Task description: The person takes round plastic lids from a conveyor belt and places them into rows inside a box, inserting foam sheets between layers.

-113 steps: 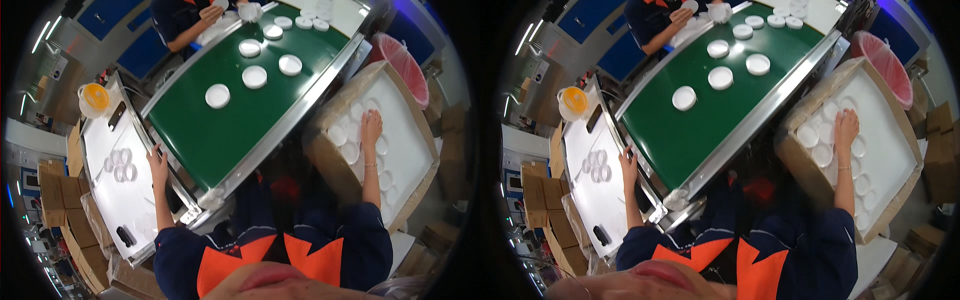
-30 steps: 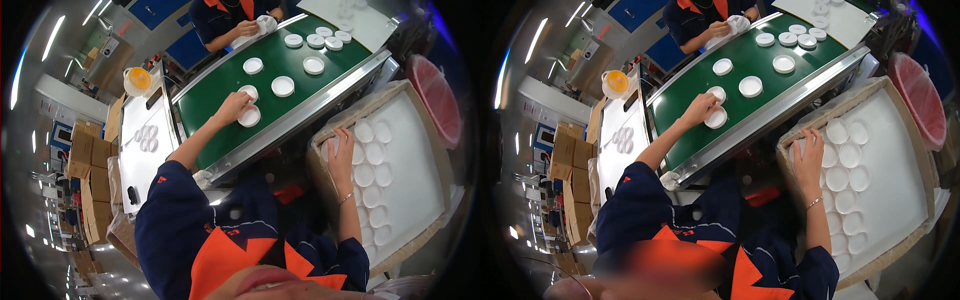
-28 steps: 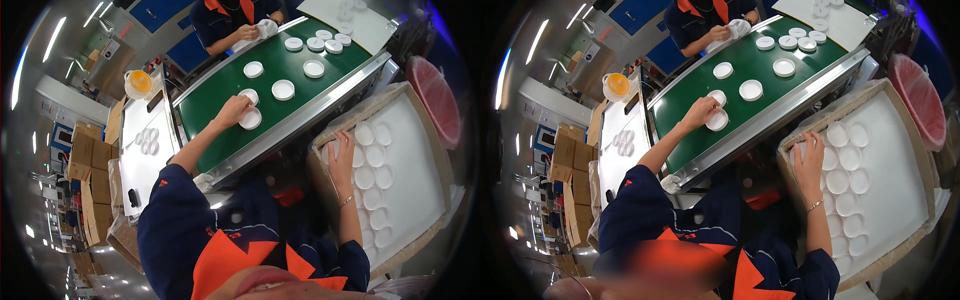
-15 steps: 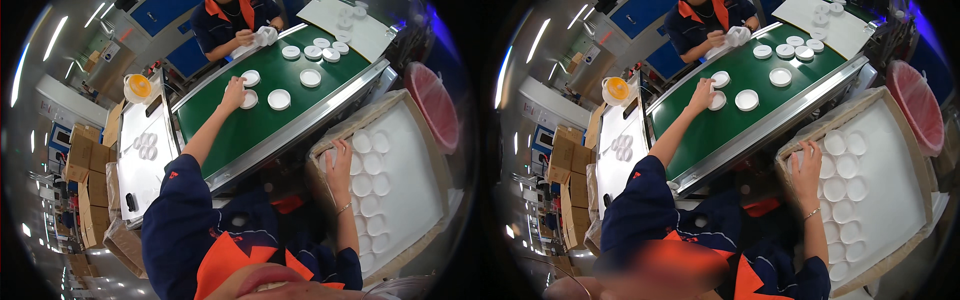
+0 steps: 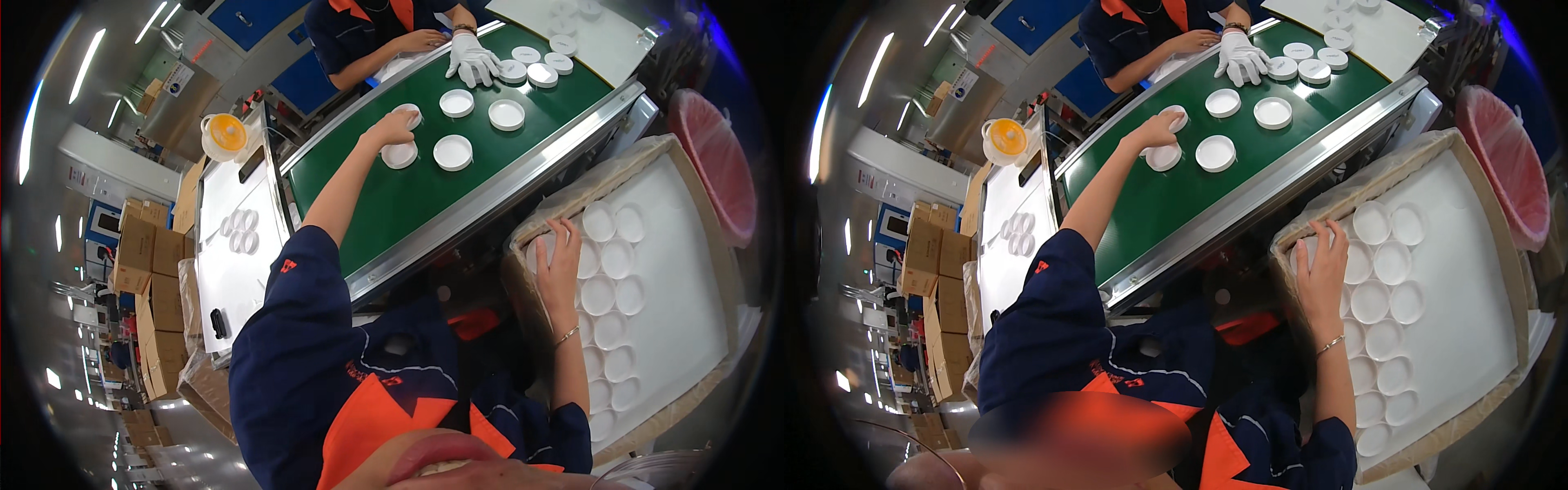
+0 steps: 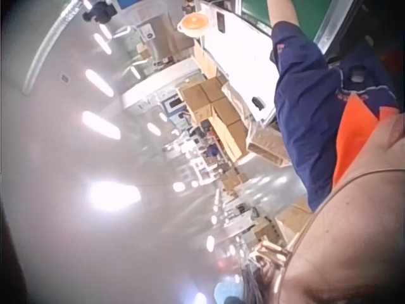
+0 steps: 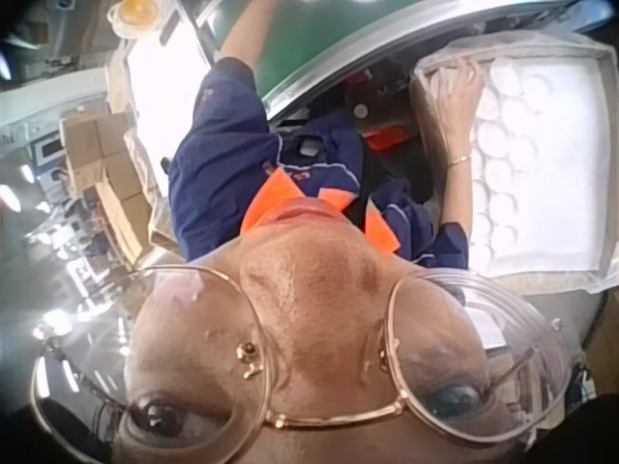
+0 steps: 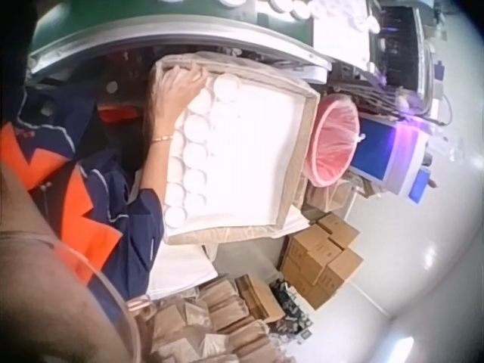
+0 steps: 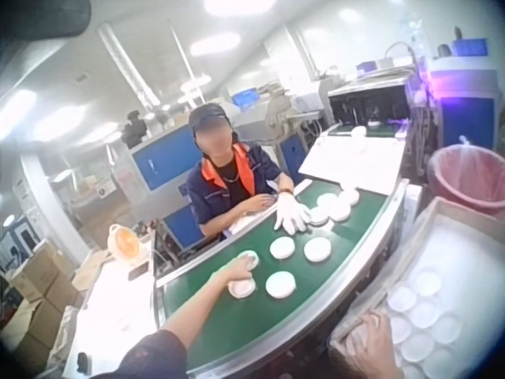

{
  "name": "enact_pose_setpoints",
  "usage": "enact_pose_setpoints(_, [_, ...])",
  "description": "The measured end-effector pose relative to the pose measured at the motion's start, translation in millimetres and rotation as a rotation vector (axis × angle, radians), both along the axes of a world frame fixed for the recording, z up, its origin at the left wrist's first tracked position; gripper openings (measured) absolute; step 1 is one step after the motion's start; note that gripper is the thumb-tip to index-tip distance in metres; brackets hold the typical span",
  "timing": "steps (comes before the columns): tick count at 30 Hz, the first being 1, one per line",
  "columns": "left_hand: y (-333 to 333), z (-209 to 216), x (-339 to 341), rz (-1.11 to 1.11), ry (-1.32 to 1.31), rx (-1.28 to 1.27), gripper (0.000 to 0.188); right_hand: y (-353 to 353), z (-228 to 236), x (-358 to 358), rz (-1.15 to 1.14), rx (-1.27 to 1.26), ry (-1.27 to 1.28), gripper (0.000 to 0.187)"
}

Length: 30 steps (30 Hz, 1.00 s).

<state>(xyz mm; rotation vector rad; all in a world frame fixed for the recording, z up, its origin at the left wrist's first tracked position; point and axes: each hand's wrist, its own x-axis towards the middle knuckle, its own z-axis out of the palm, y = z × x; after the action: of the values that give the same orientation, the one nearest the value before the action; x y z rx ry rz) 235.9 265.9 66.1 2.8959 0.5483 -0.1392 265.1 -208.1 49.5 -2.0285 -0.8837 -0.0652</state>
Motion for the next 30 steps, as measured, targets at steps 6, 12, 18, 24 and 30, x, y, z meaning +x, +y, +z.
enact_pose_setpoints(6, [-8.0, 2.1, -36.3, -0.067, -0.135, -0.065, 0.06, -0.8, -1.2, 0.8, 0.004, 0.004, -0.001, 0.033])
enact_pose_setpoints(12, [-18.8, -3.0, -53.2, -0.119, -0.353, -0.179, 0.056, -0.7, 0.0, -1.7, 0.004, -0.005, 0.001, 0.034])
enact_pose_setpoints(18, [-54.0, 24.5, -60.7, -0.136, -0.065, -0.28, 0.068, -0.7, -3.6, -1.9, 0.008, 0.001, -0.002, 0.034])
enact_pose_setpoints(24, [-102.5, 32.4, -66.4, -0.302, 0.115, -0.018, 0.079, -0.8, -1.2, -2.8, 0.007, -0.01, -0.023, 0.033])
enact_pose_setpoints(30, [-102.7, 24.0, -53.1, -0.139, 0.206, -0.052, 0.083, -0.2, 1.9, -4.6, 0.016, -0.007, -0.028, 0.033])
